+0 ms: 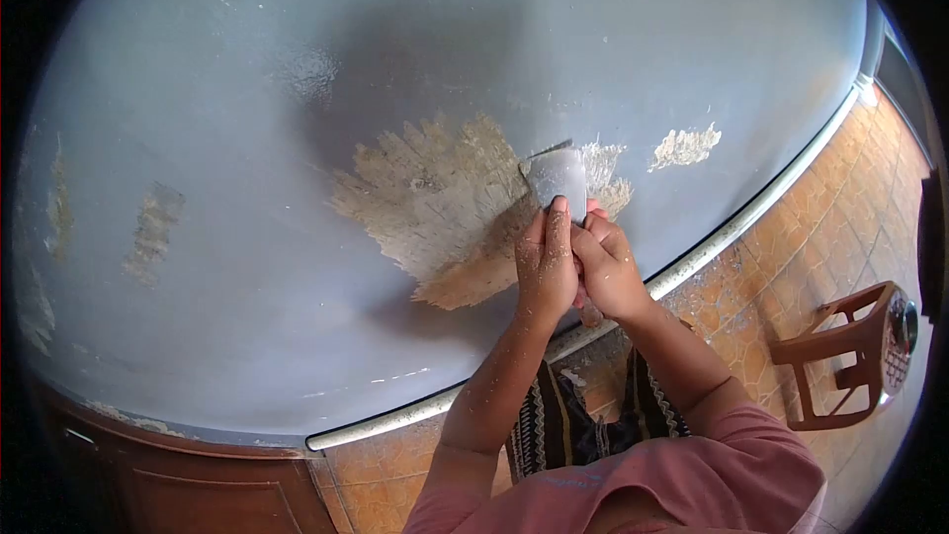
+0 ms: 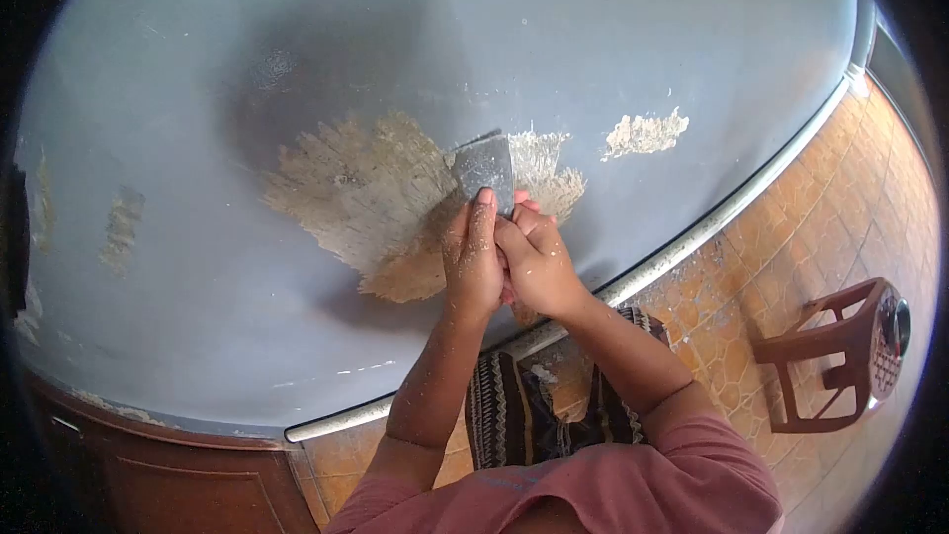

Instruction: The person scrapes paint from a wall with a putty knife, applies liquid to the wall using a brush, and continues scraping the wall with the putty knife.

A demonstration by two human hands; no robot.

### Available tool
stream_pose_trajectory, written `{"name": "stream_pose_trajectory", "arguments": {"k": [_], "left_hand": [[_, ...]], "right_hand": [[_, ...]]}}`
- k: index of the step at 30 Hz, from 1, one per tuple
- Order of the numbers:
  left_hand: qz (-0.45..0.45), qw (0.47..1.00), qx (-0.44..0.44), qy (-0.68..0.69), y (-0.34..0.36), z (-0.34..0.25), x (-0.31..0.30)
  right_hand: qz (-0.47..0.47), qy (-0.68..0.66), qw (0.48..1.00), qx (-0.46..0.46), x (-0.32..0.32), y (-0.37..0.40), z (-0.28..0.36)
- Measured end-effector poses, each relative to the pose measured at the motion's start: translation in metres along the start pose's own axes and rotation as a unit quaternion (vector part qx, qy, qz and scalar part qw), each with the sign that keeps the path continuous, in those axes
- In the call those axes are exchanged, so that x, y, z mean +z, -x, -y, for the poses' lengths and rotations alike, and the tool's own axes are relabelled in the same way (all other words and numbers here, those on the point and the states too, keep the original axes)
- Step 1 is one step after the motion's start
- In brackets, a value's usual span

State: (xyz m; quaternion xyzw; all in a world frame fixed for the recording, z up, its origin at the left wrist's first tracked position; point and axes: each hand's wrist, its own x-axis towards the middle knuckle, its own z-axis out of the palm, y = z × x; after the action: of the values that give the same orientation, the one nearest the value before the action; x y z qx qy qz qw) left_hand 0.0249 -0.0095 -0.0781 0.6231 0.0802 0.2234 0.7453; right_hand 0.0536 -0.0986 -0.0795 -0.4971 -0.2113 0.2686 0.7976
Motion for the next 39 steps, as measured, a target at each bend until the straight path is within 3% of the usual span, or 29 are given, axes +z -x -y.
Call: {"name": "stream_pose_trajectory", "arguments": {"k": [5, 6, 7, 8, 10, 12, 14, 18, 21, 24, 27, 28, 32, 35, 39], "left_hand": [[-0.035, 0.996, 0.023, -0.083, 0.006, -0.003, -0.003], [-0.037, 0.99, 0.036, -0.133, -0.003, -0.019, -0.006], [-0.039, 0.981, 0.05, -0.181, -0.011, -0.034, -0.003], [-0.03, 0.998, 0.049, -0.038, -0.013, -0.048, 0.012], [-0.032, 0.987, 0.047, -0.152, -0.009, -0.042, 0.008], [-0.029, 0.976, 0.083, -0.2, -0.003, -0.008, -0.003], [-0.032, 0.983, 0.07, -0.165, -0.001, 0.0, -0.003], [-0.02, 0.994, -0.005, -0.112, 0.001, -0.022, 0.009], [-0.008, 0.996, 0.01, -0.088, 0.005, -0.013, 0.002], [-0.032, 0.984, 0.072, -0.157, 0.002, -0.011, -0.002], [-0.024, 0.984, 0.079, -0.155, -0.015, -0.053, 0.01], [-0.01, 0.992, 0.075, -0.102, -0.015, -0.06, 0.015], [-0.034, 0.982, 0.072, -0.173, 0.001, -0.013, 0.003], [-0.04, 0.999, 0.005, -0.026, -0.002, -0.016, 0.012], [-0.043, 0.995, 0.039, -0.076, -0.004, -0.015, 0.014]], "right_hand": [[-0.02, 0.017, 0.999, -0.03, 0.006, -0.004, -0.014], [-0.03, 0.067, 0.989, -0.128, 0.009, -0.012, -0.01], [-0.013, 0.032, 0.994, -0.108, 0.012, -0.015, 0.002], [0.004, -0.002, 0.996, -0.09, 0.017, -0.017, 0.02], [0.014, -0.035, 0.997, -0.064, 0.011, -0.017, 0.016], [-0.051, 0.014, 0.984, -0.173, 0.008, -0.015, -0.023], [-0.055, -0.041, 0.998, -0.007, 0.006, -0.001, -0.013], [0.01, -0.058, 0.998, -0.011, 0.001, -0.001, 0.009], [-0.026, -0.055, 0.998, 0.014, 0.008, 0.003, 0.007], [0.018, -0.032, 0.998, -0.042, 0.007, -0.005, -0.004], [0.017, -0.044, 0.997, -0.058, 0.017, -0.016, 0.035], [0.01, -0.103, 0.994, -0.045, 0.022, -0.017, 0.042], [-0.005, -0.01, 0.999, -0.053, 0.003, -0.003, 0.002], [0.009, -0.05, 0.999, -0.008, 0.001, -0.004, 0.01], [0.02, -0.052, 0.998, -0.03, -0.002, -0.007, 0.011]]}}
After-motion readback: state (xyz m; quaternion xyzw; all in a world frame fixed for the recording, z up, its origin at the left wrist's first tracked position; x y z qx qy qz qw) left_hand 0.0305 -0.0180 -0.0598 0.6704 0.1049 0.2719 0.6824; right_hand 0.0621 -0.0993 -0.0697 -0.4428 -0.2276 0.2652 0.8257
